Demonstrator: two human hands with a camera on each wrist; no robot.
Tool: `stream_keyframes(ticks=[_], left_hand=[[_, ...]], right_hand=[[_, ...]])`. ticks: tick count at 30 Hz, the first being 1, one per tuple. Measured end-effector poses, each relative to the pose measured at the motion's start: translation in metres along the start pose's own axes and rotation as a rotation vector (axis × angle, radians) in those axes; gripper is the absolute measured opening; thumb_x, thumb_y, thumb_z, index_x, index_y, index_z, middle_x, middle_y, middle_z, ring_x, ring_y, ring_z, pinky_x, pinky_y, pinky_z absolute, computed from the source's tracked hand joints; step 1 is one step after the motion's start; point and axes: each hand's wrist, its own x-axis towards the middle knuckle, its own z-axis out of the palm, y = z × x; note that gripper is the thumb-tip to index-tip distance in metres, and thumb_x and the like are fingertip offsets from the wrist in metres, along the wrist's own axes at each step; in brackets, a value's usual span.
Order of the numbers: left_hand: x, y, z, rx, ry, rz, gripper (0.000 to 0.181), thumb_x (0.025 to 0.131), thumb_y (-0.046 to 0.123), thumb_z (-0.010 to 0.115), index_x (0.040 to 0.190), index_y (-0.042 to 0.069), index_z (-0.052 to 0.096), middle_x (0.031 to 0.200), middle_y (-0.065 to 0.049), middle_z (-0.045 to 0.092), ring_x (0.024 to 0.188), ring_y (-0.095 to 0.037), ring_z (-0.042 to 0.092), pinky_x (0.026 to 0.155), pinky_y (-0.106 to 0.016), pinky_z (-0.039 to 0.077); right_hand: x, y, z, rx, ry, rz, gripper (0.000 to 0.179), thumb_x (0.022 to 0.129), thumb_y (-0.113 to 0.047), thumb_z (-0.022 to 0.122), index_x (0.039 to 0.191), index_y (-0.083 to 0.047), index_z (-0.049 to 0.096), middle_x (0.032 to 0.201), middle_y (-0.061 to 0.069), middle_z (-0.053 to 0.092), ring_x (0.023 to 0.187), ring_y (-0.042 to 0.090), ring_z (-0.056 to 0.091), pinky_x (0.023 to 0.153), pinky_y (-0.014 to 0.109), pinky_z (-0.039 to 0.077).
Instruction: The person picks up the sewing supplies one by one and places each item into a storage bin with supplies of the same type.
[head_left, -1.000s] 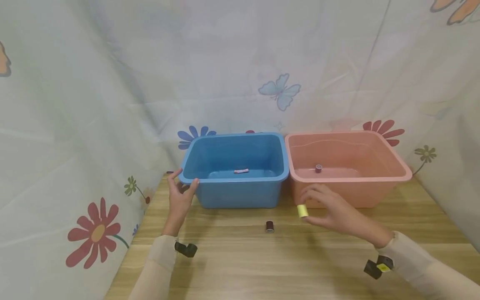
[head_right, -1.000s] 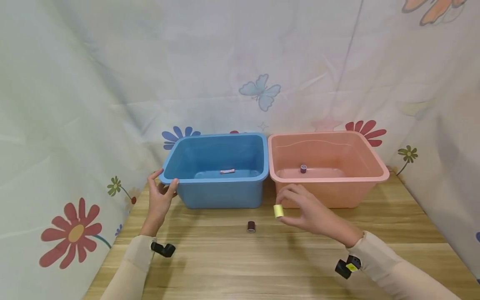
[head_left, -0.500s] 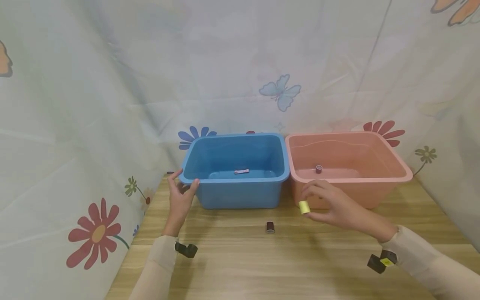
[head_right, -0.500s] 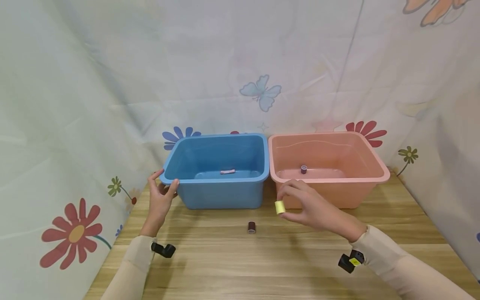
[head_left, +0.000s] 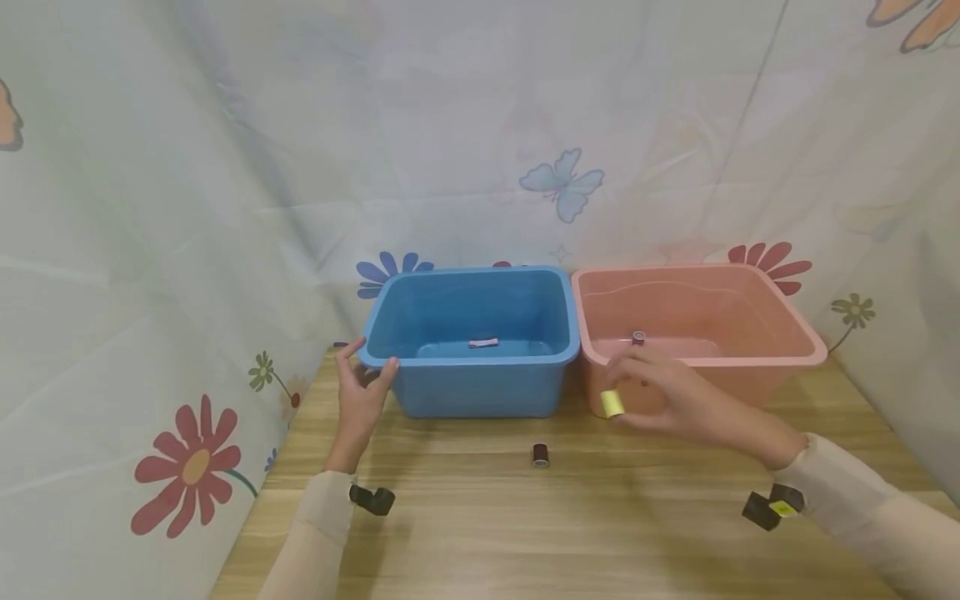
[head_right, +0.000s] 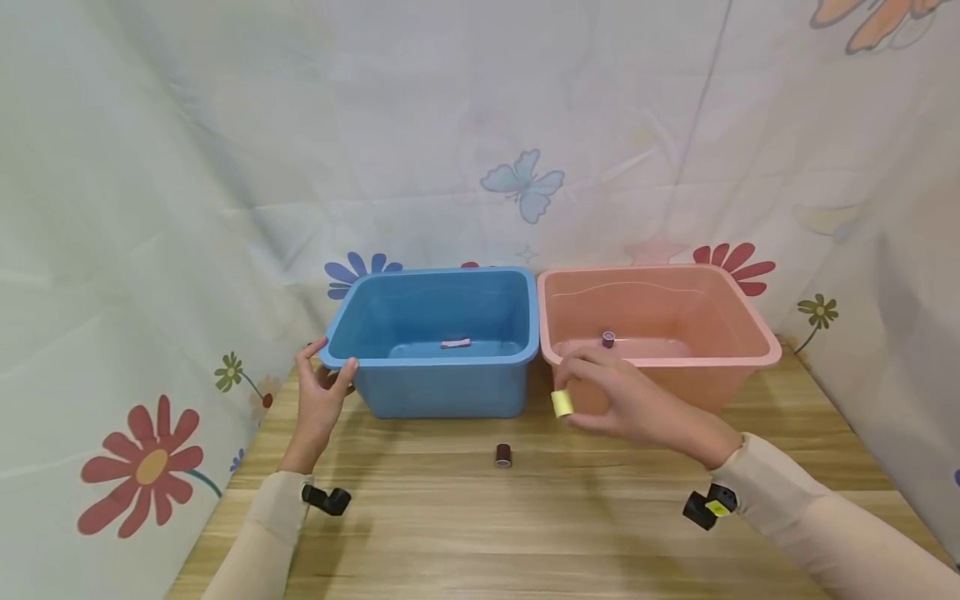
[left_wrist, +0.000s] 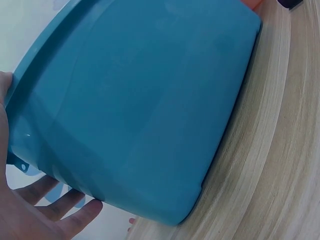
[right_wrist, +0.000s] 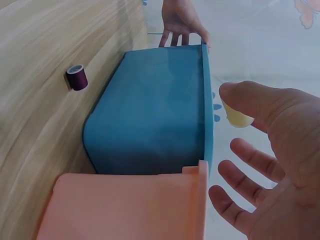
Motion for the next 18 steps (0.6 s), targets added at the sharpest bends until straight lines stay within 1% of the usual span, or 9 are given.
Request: stream_keyframes(ticks=[3, 5, 7, 10, 11, 12, 16, 18], left_hand=[[0.001, -0.003, 0.000, 0.010, 0.006, 0.006, 0.078, 0.095, 0.038, 0.074, 0.155, 0.025, 0.026, 0.151, -0.020, 0.043, 0.128, -0.036, 0.053, 0.105, -0.056, 0.044], [0.001, -0.004, 0.000, 0.014, 0.009, 0.008, 0.078, 0.095, 0.040, 0.074, 0.154, 0.026, 0.026, 0.151, -0.019, 0.044, 0.128, -0.036, 0.053, 0.105, -0.057, 0.045], [0.001, -0.004, 0.000, 0.018, 0.009, 0.008, 0.077, 0.095, 0.040, 0.074, 0.154, 0.027, 0.026, 0.151, -0.019, 0.043, 0.128, -0.036, 0.053, 0.106, -0.057, 0.044], [0.000, -0.004, -0.001, 0.018, 0.009, 0.007, 0.077, 0.094, 0.042, 0.075, 0.154, 0.028, 0.027, 0.151, -0.017, 0.044, 0.127, -0.036, 0.053, 0.105, -0.057, 0.045], [0.000, -0.004, -0.001, 0.020, 0.008, 0.008, 0.078, 0.094, 0.043, 0.074, 0.154, 0.028, 0.027, 0.152, -0.017, 0.043, 0.128, -0.036, 0.053, 0.105, -0.058, 0.044], [0.000, -0.003, -0.001, 0.020, 0.007, 0.009, 0.078, 0.094, 0.043, 0.075, 0.153, 0.028, 0.027, 0.152, -0.017, 0.043, 0.128, -0.036, 0.053, 0.105, -0.058, 0.044], [0.000, -0.002, -0.001, 0.024, 0.002, 0.005, 0.079, 0.094, 0.044, 0.075, 0.154, 0.028, 0.026, 0.153, -0.017, 0.042, 0.129, -0.036, 0.052, 0.106, -0.058, 0.044], [0.000, -0.001, -0.001, 0.024, 0.000, 0.001, 0.079, 0.094, 0.044, 0.075, 0.153, 0.028, 0.026, 0.153, -0.017, 0.042, 0.129, -0.036, 0.052, 0.106, -0.058, 0.044]], right_hand=[[0.001, 0.000, -0.004, -0.002, -0.001, 0.011, 0.045, 0.076, -0.019, 0.093, 0.113, -0.021, 0.067, 0.114, -0.010, 0.064, 0.108, 0.008, 0.056, 0.096, 0.024, 0.051], [0.002, 0.000, -0.007, -0.006, -0.007, 0.031, 0.046, 0.077, -0.021, 0.093, 0.115, -0.024, 0.066, 0.114, -0.011, 0.064, 0.109, 0.008, 0.057, 0.104, 0.027, 0.048], [0.003, -0.001, -0.010, -0.002, -0.016, 0.050, 0.046, 0.078, -0.022, 0.092, 0.116, -0.025, 0.066, 0.114, -0.013, 0.064, 0.109, 0.010, 0.058, 0.104, 0.032, 0.049], [0.004, -0.002, -0.014, -0.007, -0.027, 0.077, 0.047, 0.079, -0.022, 0.092, 0.118, -0.026, 0.066, 0.115, -0.013, 0.063, 0.108, 0.012, 0.059, 0.100, 0.038, 0.052], [0.004, -0.002, -0.015, -0.009, -0.028, 0.078, 0.047, 0.079, -0.022, 0.091, 0.118, -0.025, 0.065, 0.116, -0.012, 0.063, 0.107, 0.013, 0.059, 0.096, 0.039, 0.055], [0.004, -0.002, -0.017, -0.013, -0.027, 0.081, 0.047, 0.079, -0.022, 0.091, 0.118, -0.024, 0.065, 0.116, -0.011, 0.063, 0.107, 0.014, 0.060, 0.091, 0.039, 0.057], [0.005, 0.000, -0.023, -0.025, -0.025, 0.094, 0.048, 0.080, -0.021, 0.091, 0.119, -0.025, 0.065, 0.119, -0.010, 0.063, 0.107, 0.014, 0.061, 0.088, 0.040, 0.058], [0.006, 0.002, -0.026, -0.028, -0.010, 0.085, 0.047, 0.079, -0.019, 0.091, 0.118, -0.026, 0.065, 0.118, -0.010, 0.064, 0.106, 0.013, 0.061, 0.085, 0.038, 0.058]])
